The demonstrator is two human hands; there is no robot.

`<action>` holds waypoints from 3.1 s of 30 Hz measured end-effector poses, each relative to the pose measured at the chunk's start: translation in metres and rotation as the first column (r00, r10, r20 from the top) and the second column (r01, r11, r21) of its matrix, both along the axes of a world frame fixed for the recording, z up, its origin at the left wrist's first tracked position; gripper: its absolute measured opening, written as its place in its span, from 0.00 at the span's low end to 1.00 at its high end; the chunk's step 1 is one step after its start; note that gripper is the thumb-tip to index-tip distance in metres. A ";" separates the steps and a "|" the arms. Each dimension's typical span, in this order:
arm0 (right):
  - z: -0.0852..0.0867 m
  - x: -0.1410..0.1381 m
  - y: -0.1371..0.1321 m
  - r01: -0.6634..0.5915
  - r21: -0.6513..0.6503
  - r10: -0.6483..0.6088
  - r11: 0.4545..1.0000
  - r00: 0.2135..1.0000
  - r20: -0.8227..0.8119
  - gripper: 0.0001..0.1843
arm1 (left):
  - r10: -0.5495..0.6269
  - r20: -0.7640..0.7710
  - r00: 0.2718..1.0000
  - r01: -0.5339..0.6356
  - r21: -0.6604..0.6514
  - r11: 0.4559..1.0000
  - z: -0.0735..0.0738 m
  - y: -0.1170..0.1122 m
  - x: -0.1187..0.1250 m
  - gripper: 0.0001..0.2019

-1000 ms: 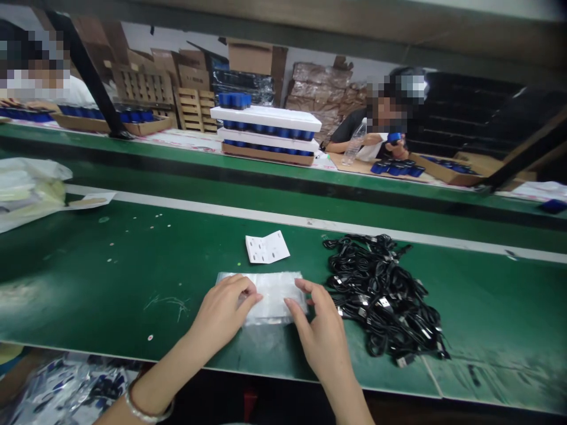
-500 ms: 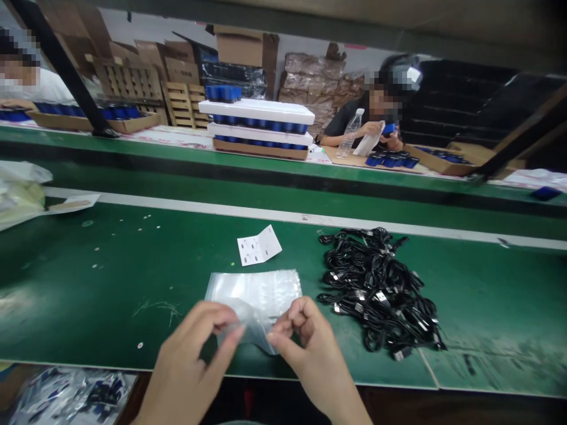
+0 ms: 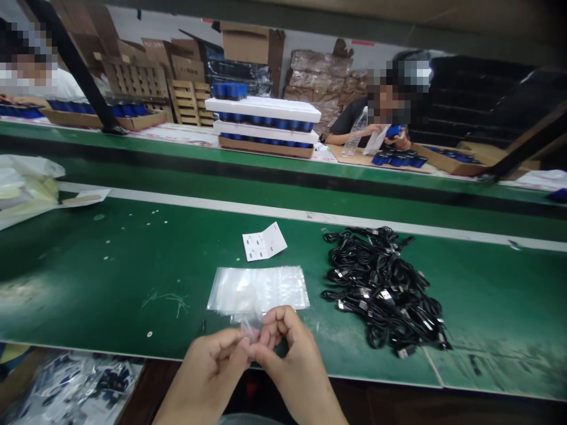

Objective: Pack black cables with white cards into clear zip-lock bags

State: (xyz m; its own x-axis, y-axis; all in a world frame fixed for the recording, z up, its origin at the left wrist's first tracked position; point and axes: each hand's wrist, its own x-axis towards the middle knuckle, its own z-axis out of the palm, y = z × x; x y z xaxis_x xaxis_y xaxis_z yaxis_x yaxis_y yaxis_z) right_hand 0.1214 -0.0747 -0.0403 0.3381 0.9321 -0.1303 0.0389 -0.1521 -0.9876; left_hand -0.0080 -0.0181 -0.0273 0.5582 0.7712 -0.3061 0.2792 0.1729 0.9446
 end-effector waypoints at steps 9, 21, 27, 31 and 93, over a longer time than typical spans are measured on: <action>-0.008 -0.012 -0.007 -0.093 0.241 -0.079 0.966 0.782 0.618 0.16 | 0.015 -0.141 0.990 0.004 0.131 0.991 -0.014 0.009 -0.004 0.11; -0.013 -0.014 -0.005 -0.124 0.259 -0.161 0.958 0.517 0.841 0.20 | -0.016 -0.224 0.975 0.153 0.610 0.778 -0.016 0.006 0.002 0.13; -0.015 -0.014 0.004 -0.081 0.250 -0.197 0.965 0.405 0.893 0.15 | 0.019 -0.197 0.980 0.130 0.714 0.688 -0.019 0.011 0.001 0.13; -0.007 -0.004 0.014 -0.027 0.206 -0.185 0.978 0.340 0.922 0.15 | 0.074 -0.159 0.985 0.060 0.701 0.711 -0.023 0.011 0.000 0.12; -0.020 -0.048 -0.004 0.178 0.318 -0.217 0.931 0.972 0.093 0.19 | 0.579 0.264 0.771 -0.627 0.467 0.623 -0.013 0.034 0.005 0.12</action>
